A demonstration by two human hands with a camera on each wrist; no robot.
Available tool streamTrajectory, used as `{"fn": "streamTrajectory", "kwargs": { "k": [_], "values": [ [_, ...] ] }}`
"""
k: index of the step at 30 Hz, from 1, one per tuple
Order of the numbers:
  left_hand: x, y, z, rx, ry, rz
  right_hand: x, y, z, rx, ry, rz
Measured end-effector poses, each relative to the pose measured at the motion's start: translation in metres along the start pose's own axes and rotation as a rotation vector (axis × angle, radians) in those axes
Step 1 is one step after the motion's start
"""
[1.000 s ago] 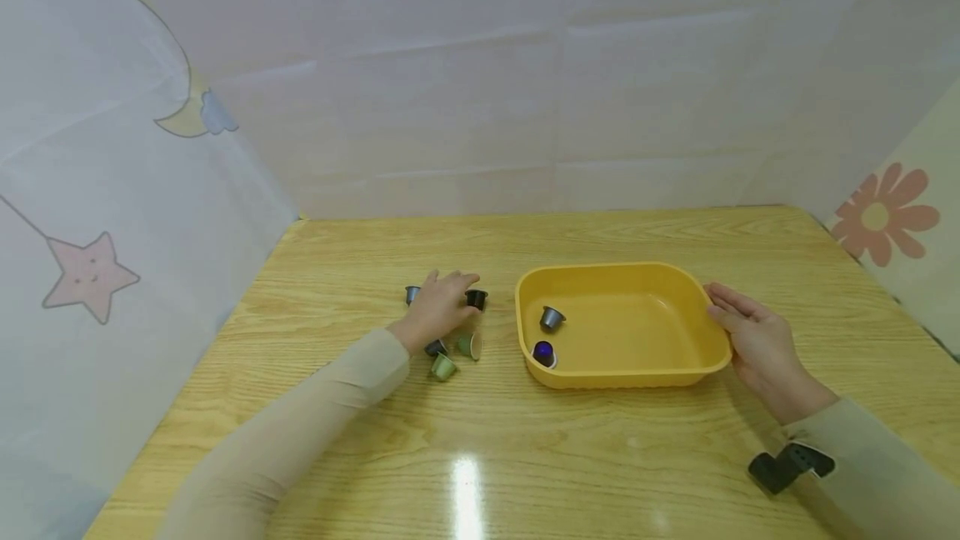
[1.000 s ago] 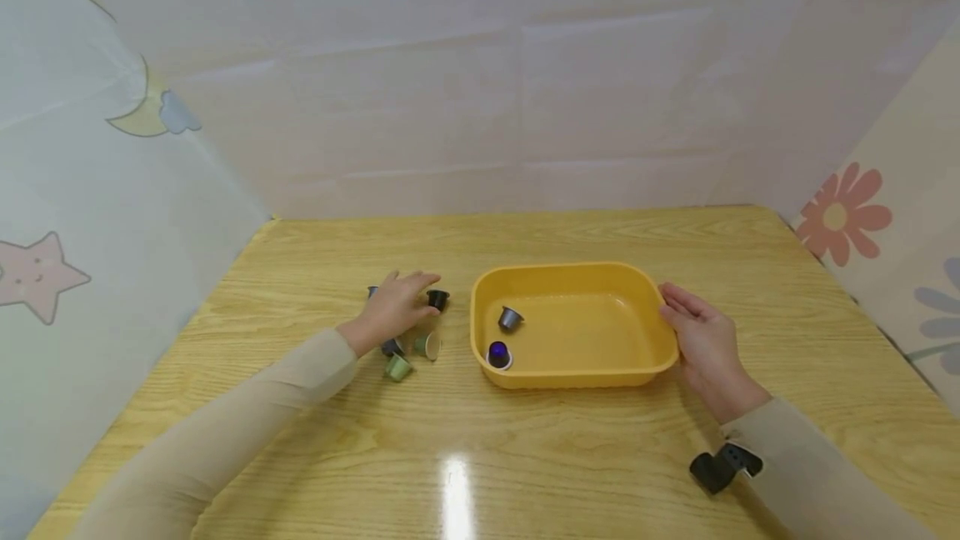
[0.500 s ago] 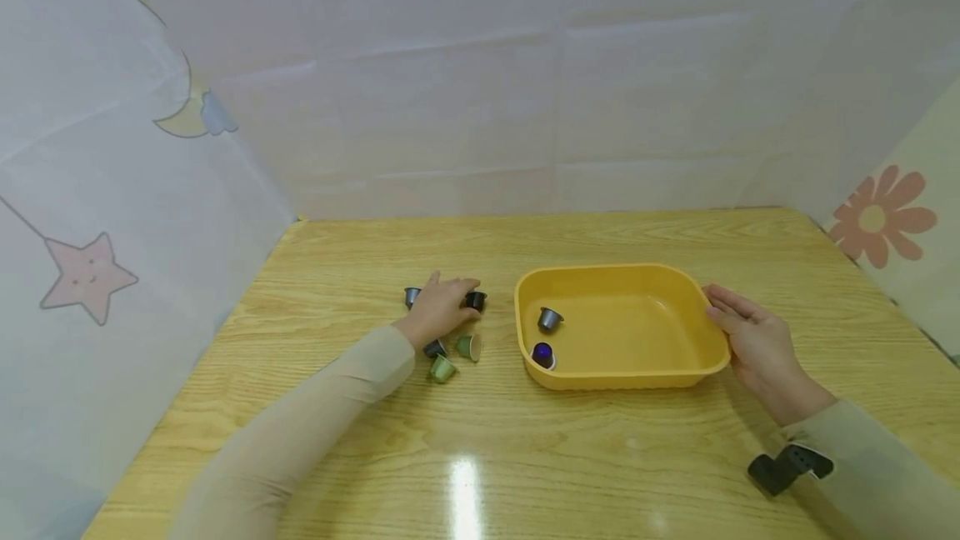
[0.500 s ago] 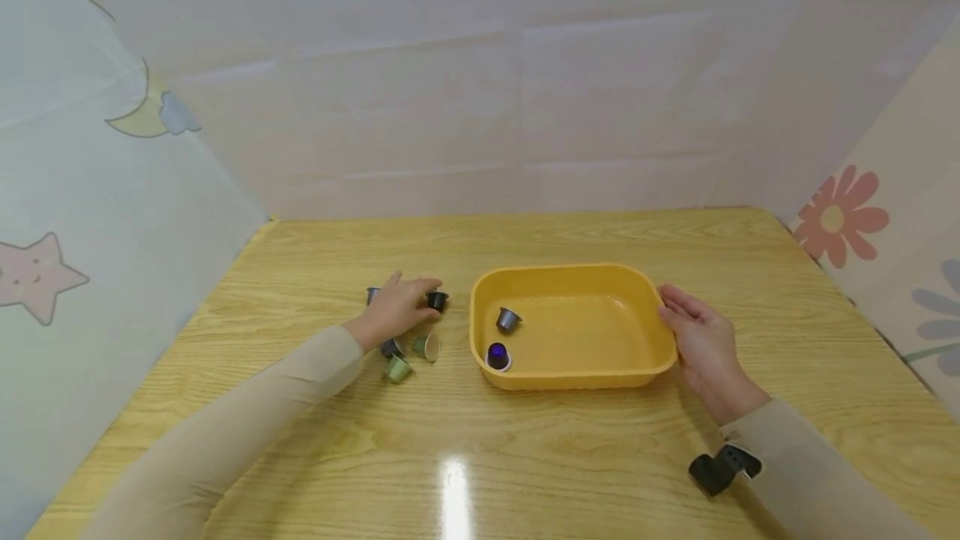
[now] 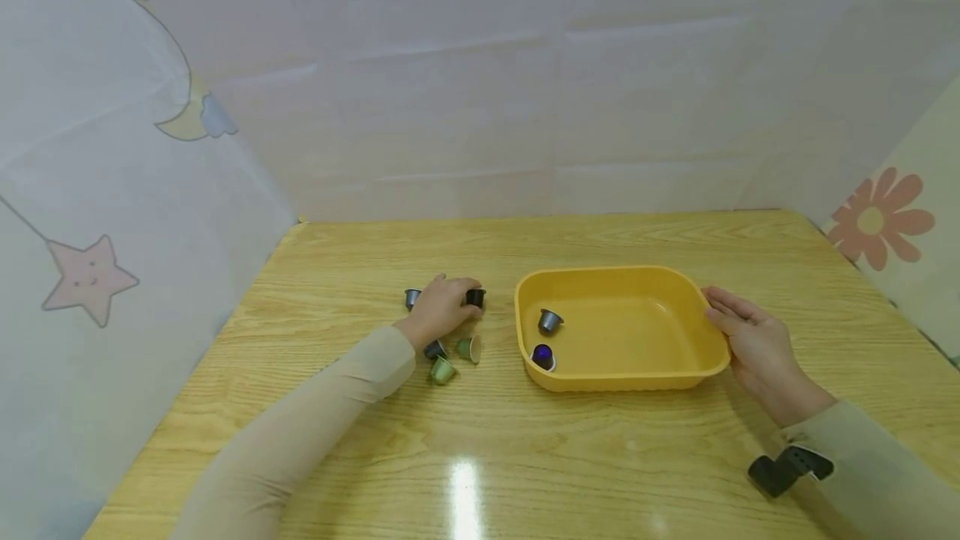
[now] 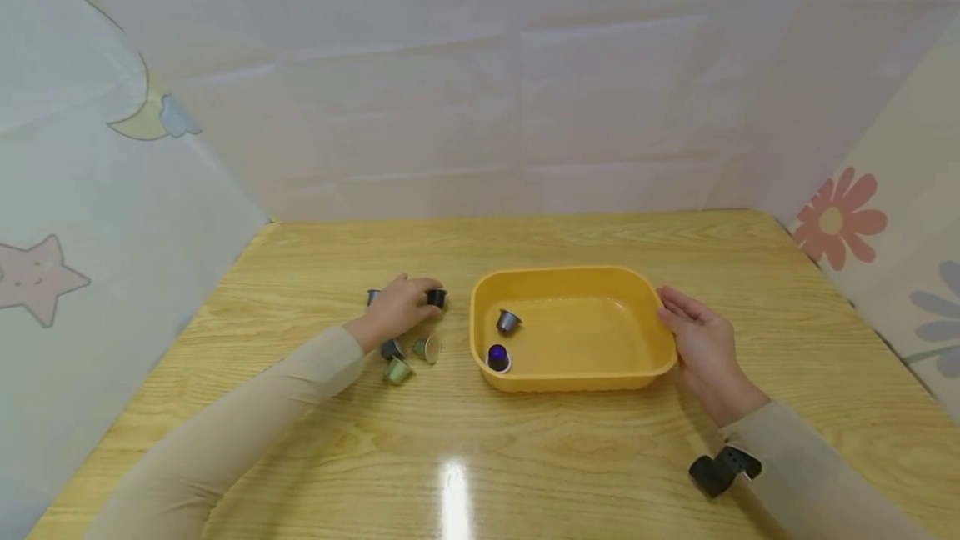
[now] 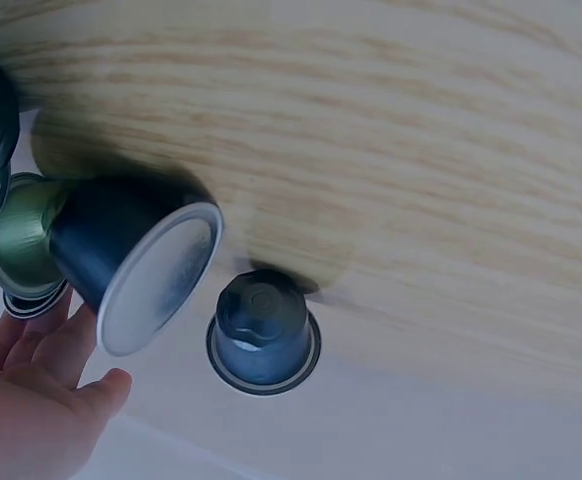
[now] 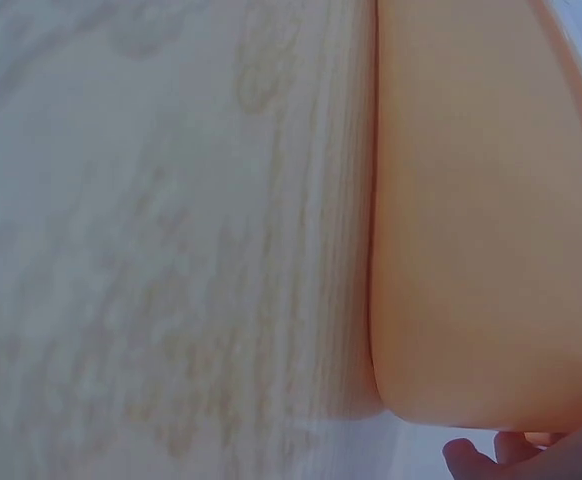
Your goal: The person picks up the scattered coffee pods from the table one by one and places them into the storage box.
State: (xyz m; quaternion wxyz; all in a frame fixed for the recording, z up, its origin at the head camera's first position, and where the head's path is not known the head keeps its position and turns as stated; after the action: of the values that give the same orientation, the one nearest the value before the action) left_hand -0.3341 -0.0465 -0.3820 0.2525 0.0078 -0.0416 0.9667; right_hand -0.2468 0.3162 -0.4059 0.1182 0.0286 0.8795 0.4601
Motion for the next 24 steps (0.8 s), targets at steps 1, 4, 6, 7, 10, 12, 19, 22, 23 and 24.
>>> {"fn": "streamTrajectory", "kwargs": {
  "k": [1, 4, 6, 7, 10, 12, 19, 22, 23, 24],
  "values": [
    [0.000, 0.000, 0.001, -0.017, 0.001, 0.012, 0.000, 0.000, 0.000, 0.007, 0.004, -0.002],
    [0.000, 0.002, 0.003, -0.088, 0.011, 0.054, 0.001, 0.001, 0.000, 0.018, 0.014, 0.000],
    [-0.001, 0.002, 0.005, -0.136, 0.010, 0.076, 0.001, 0.001, 0.000, 0.015, 0.016, 0.003],
    [0.000, 0.002, 0.007, -0.155, 0.008, 0.085, 0.001, 0.001, 0.001, 0.016, 0.017, 0.004],
    [0.000, 0.000, 0.012, -0.177, -0.009, 0.087, 0.001, 0.001, 0.001, 0.027, 0.018, 0.000],
    [-0.001, -0.001, 0.016, -0.173, -0.024, 0.085, 0.001, 0.001, 0.001, 0.033, 0.018, -0.003],
    [-0.004, -0.009, 0.038, -0.168, -0.114, 0.054, 0.001, 0.000, 0.000, 0.054, 0.011, -0.022],
    [-0.005, -0.014, 0.045, -0.162, -0.133, 0.040, 0.001, 0.000, 0.000, 0.066, 0.005, -0.031],
    [-0.006, -0.016, 0.047, -0.164, -0.134, 0.036, 0.001, 0.000, 0.000, 0.066, 0.001, -0.033],
    [-0.006, -0.018, 0.049, -0.164, -0.133, 0.032, 0.002, 0.000, 0.000, 0.065, -0.002, -0.035]
  ]
}}
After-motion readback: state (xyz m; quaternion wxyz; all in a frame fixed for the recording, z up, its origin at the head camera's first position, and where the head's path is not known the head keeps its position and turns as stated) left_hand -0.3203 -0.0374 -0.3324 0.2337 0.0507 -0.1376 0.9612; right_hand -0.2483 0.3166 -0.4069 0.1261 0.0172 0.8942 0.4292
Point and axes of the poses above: each hand's wrist, its own x-axis towards the middle knuckle, its own z-axis out of the back of the hand, y = z × x, the point moved 10 cm from there along x, towards the middle knuckle, and after that the axes turned 14 degrees about x, right-handed, at the moved point
